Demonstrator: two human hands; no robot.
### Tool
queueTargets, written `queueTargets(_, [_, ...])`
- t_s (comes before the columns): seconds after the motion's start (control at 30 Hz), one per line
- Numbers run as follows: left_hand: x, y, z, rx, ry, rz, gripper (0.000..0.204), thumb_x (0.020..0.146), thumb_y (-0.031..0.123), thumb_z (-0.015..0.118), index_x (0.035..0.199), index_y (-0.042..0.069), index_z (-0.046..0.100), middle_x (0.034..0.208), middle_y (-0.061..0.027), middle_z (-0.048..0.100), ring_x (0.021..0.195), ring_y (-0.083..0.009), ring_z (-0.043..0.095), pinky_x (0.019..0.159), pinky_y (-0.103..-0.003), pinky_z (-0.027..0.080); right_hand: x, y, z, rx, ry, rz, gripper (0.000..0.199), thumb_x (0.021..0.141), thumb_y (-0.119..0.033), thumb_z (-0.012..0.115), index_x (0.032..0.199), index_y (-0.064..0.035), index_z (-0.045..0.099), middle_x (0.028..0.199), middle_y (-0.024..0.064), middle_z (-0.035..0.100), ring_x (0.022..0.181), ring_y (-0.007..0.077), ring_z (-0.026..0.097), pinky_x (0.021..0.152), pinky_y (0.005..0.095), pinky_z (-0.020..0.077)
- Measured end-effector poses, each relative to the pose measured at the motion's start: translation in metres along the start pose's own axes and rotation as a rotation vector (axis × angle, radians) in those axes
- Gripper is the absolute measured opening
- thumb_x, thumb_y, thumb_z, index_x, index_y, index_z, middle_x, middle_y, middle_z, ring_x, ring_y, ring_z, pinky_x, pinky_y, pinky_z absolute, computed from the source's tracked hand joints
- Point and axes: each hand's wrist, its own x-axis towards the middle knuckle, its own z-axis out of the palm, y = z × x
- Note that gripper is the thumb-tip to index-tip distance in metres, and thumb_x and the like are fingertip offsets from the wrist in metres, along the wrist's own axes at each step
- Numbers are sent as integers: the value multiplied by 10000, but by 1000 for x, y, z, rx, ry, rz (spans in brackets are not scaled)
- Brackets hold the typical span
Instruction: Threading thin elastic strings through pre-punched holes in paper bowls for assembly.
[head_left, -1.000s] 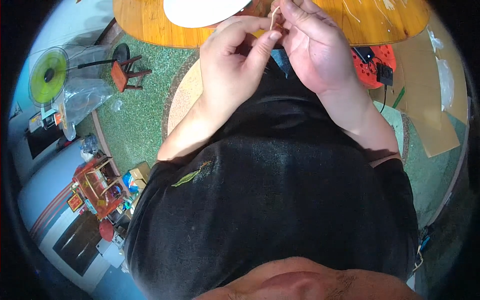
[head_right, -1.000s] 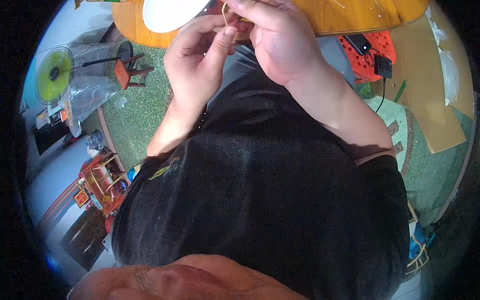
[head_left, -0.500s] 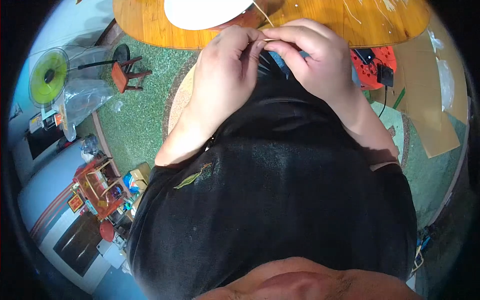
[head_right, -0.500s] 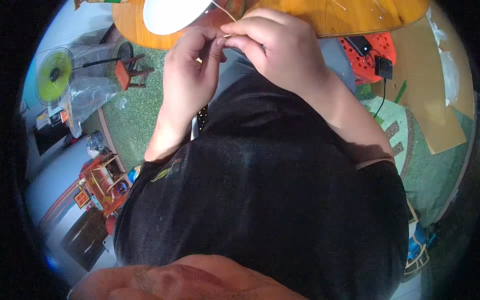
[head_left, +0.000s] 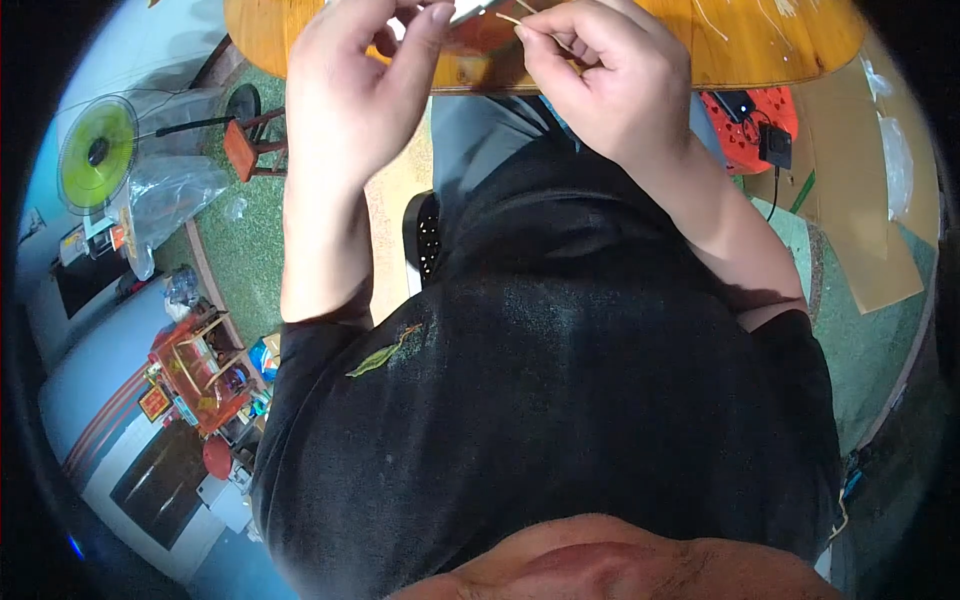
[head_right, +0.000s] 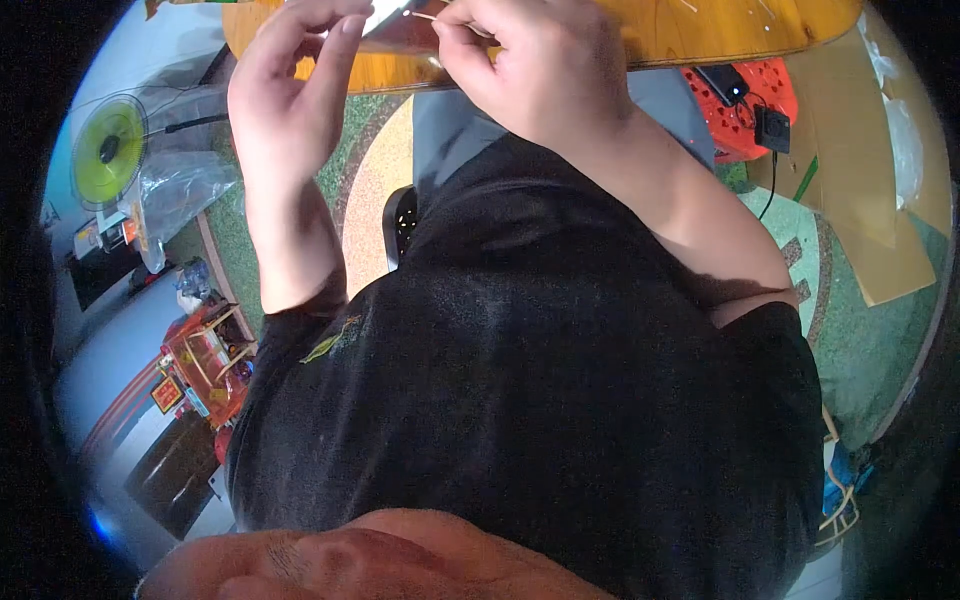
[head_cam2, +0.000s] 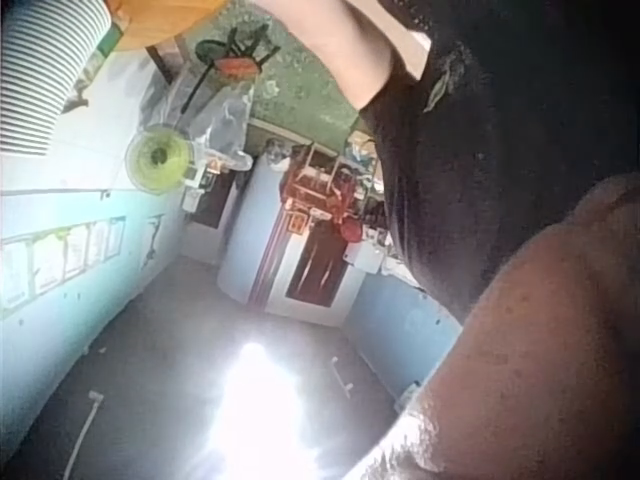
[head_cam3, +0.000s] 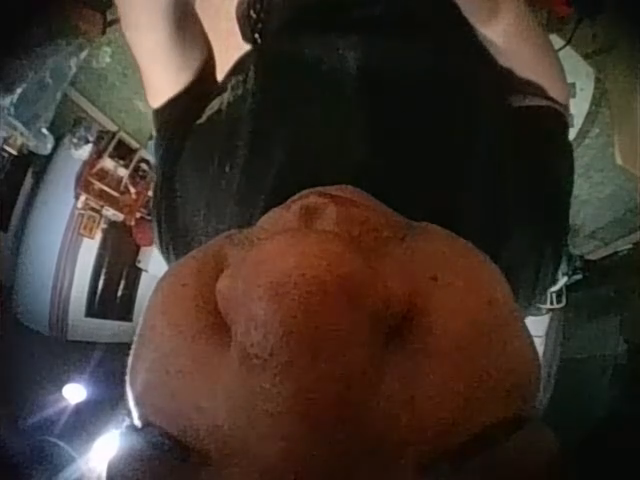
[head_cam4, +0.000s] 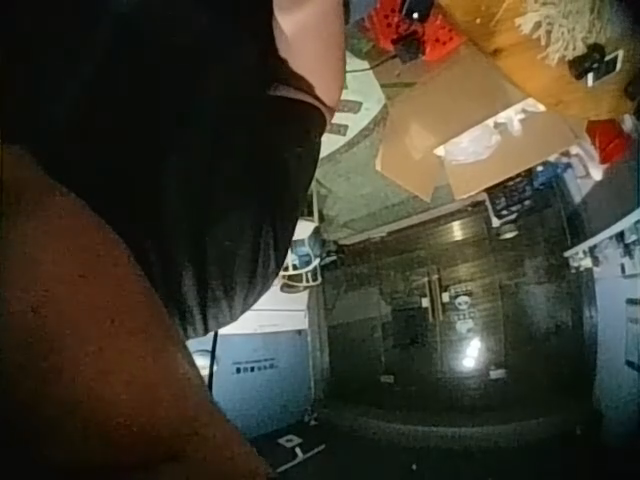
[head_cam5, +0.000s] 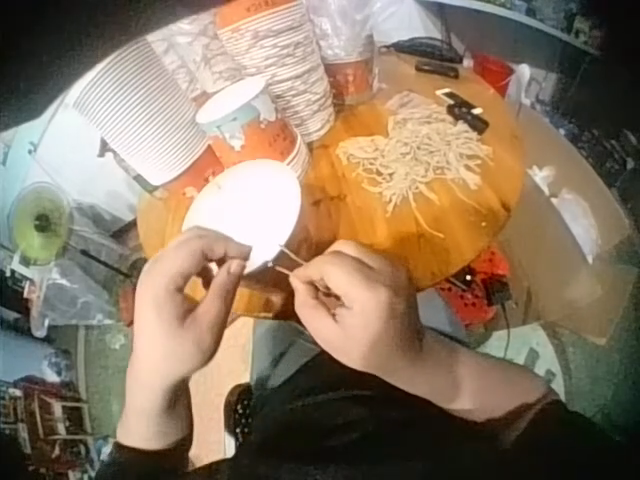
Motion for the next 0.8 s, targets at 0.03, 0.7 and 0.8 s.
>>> queueTargets(0.03, [8, 9, -1, 18, -44, -145, 73, 930, 24, 710, 987, -13, 682, 911, -78, 704, 783, -146, 652, 711, -262, 505, 0, 1, 2, 11, 34, 13, 88, 811, 28, 753, 795, 21, 667, 728, 137, 615, 608, 269, 629, 547, 361, 481])
queueTargets(0.7, [22, -1, -12, 122, -333, -126, 235, 781, -39, 769, 1005, -22, 701, 919, -155, 715, 868, -292, 723, 772, -356, 567, -5, 36, 27, 257, 218, -233, 96, 800, 32, 731, 785, 26, 637, 723, 142, 611, 634, 287, 629, 569, 373, 489])
queueTargets(0.8, [17, -4, -13, -315, -231, -190, 231, 786, -28, 777, 1002, -19, 698, 915, -154, 713, 864, -285, 721, 754, -354, 562, -1, 12, 15, 145, 89, -47, 96, 801, 33, 729, 787, 27, 634, 725, 144, 610, 638, 284, 629, 572, 369, 488])
